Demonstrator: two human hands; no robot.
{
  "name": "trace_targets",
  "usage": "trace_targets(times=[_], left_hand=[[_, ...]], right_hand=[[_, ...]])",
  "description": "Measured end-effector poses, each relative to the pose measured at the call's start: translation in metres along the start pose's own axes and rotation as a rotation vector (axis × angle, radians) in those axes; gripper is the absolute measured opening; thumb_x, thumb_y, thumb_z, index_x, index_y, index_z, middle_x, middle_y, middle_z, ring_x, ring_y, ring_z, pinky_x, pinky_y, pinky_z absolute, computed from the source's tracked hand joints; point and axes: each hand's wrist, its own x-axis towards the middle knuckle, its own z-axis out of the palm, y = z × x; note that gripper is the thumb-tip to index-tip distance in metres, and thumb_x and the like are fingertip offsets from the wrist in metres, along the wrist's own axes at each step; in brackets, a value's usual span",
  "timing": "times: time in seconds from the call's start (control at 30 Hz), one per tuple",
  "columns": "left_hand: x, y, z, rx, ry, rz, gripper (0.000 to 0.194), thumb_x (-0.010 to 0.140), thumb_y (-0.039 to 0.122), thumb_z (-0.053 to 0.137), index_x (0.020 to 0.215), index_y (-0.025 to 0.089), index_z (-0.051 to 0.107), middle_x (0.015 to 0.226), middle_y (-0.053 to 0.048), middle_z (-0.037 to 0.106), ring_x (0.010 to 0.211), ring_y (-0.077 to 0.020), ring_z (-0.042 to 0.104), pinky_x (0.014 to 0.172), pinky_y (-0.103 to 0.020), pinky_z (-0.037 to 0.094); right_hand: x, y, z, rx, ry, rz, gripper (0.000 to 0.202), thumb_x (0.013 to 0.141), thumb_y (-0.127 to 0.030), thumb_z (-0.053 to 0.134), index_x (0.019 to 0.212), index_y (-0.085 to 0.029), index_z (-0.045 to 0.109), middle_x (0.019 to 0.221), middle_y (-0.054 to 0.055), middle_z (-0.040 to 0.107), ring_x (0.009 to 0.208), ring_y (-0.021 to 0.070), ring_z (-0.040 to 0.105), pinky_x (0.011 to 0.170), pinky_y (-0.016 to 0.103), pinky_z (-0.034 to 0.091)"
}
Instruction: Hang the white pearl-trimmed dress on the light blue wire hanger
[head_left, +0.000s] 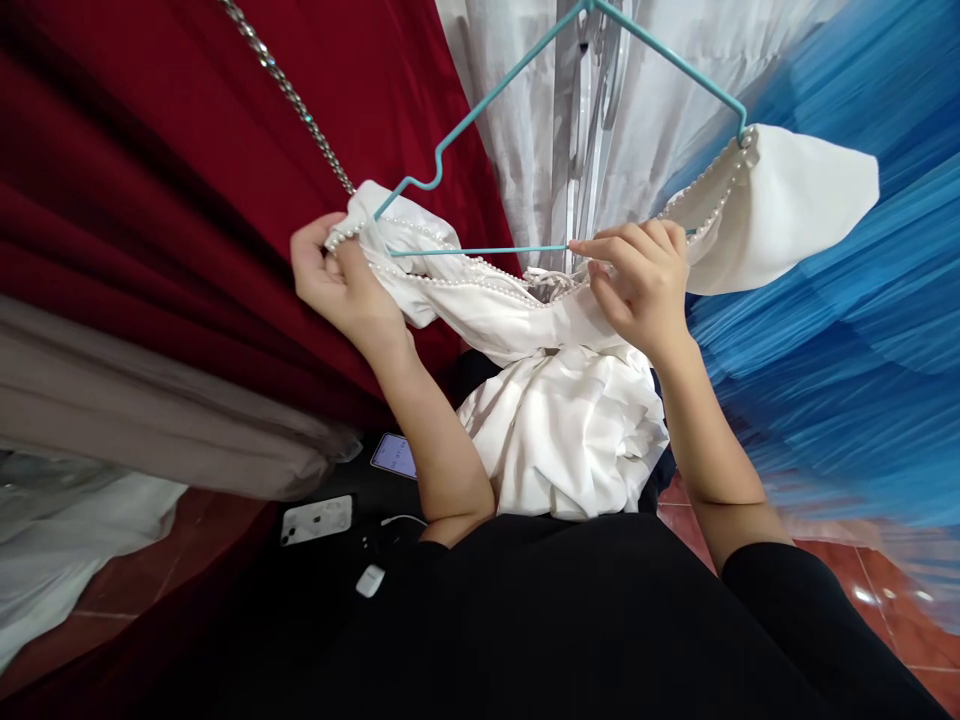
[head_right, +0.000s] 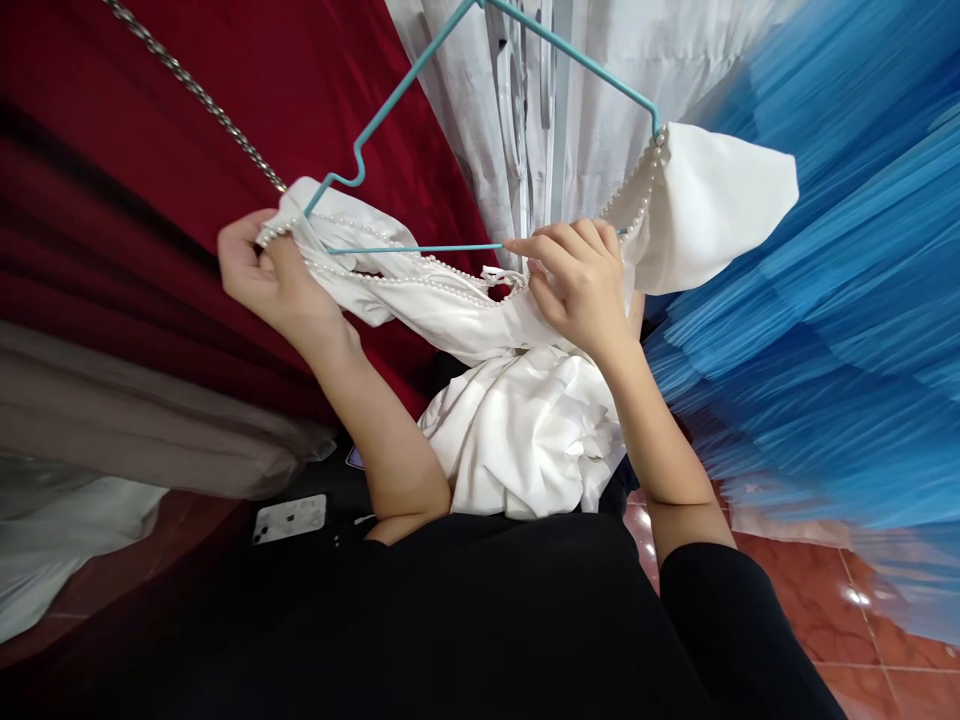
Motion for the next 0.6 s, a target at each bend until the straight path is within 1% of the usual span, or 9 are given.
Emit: trace_targets(times=[0.03,0.1,0.13,0.2,0.27,0.33,0.43,0.53,0.6], left_hand=[[-0.005,-0.003,-0.003,-0.008,0.016,0.017,0.027,0.089,-0.005,0.045,0.094,0.014,0.063,0.091,-0.001,0.066,0.087,-0.0121,0.066,0.092,-0.028,0.055],[-0.013,-0.007,-0.008,0.014,0.089,0.054,0.027,0.088,-0.004,0.045,0.094,0.016,0.062,0.091,0.0,0.065,0.089,-0.012,0.065,0.094,-0.028,0.054],[-0.017,-0.007,-0.009,0.032,0.13,0.066,0.027,0.089,-0.004,0.045,0.095,0.016,0.062,0.092,0.0,0.065,0.09,-0.0119,0.065,0.095,-0.028,0.054],[-0.021,-0.004,-0.011,0.041,0.174,0.068,0.025,0.089,-0.003,0.045,0.096,0.016,0.06,0.093,-0.001,0.064,0.089,-0.0117,0.065,0.095,-0.028,0.053],[-0.023,0.004,-0.01,-0.011,0.16,0.062,0.022,0.088,-0.002,0.048,0.095,0.015,0.06,0.092,-0.001,0.064,0.087,-0.0121,0.066,0.091,-0.028,0.053],[-0.022,0.014,-0.007,-0.081,0.109,0.088,0.021,0.085,-0.003,0.051,0.095,0.013,0.061,0.093,-0.002,0.063,0.087,-0.013,0.066,0.09,-0.029,0.053],[-0.015,0.026,0.002,-0.113,0.053,0.21,0.026,0.079,-0.006,0.048,0.095,0.01,0.061,0.093,-0.003,0.061,0.088,-0.0138,0.064,0.091,-0.03,0.053],[0.002,0.027,0.014,-0.031,0.035,0.291,0.032,0.073,-0.01,0.041,0.087,0.012,0.059,0.086,-0.003,0.057,0.083,-0.0149,0.06,0.088,-0.03,0.052],[0.015,0.023,0.016,0.029,0.055,0.325,0.034,0.07,-0.012,0.037,0.082,0.014,0.056,0.083,-0.003,0.055,0.082,-0.0159,0.058,0.089,-0.031,0.051]], right_hand=[[0.0,0.0,0.0,-0.006,0.003,-0.002,0.033,0.102,-0.028,0.044,0.121,-0.034,0.07,0.108,0.002,0.071,0.101,0.0245,0.06,0.106,0.052,0.041],[0.001,0.0,0.001,-0.009,0.013,-0.009,0.033,0.102,-0.027,0.044,0.12,-0.034,0.07,0.108,0.002,0.072,0.1,0.0243,0.06,0.105,0.051,0.041],[0.001,0.0,0.001,-0.008,0.02,-0.015,0.033,0.101,-0.026,0.044,0.12,-0.034,0.07,0.108,0.002,0.072,0.1,0.0241,0.06,0.105,0.051,0.041],[0.001,0.001,0.001,-0.004,0.024,-0.027,0.033,0.101,-0.024,0.044,0.12,-0.033,0.069,0.108,0.002,0.072,0.1,0.0241,0.06,0.104,0.051,0.041],[0.002,0.001,0.002,-0.004,0.019,-0.031,0.033,0.101,-0.024,0.044,0.12,-0.033,0.069,0.109,0.002,0.071,0.1,0.0241,0.06,0.103,0.051,0.041],[0.002,0.001,0.001,-0.001,0.015,-0.028,0.033,0.101,-0.025,0.044,0.118,-0.033,0.07,0.108,0.002,0.071,0.099,0.0241,0.06,0.103,0.051,0.041],[0.003,0.001,0.0,0.014,0.014,-0.014,0.033,0.1,-0.024,0.043,0.117,-0.032,0.071,0.105,0.002,0.071,0.098,0.0239,0.06,0.103,0.051,0.041],[0.003,0.001,-0.001,0.025,0.022,-0.009,0.034,0.1,-0.023,0.043,0.116,-0.033,0.071,0.102,0.002,0.071,0.096,0.0236,0.059,0.102,0.05,0.041],[0.003,0.001,-0.002,0.026,0.022,-0.011,0.034,0.1,-0.024,0.042,0.116,-0.033,0.071,0.101,0.002,0.07,0.095,0.0237,0.059,0.1,0.05,0.042]])
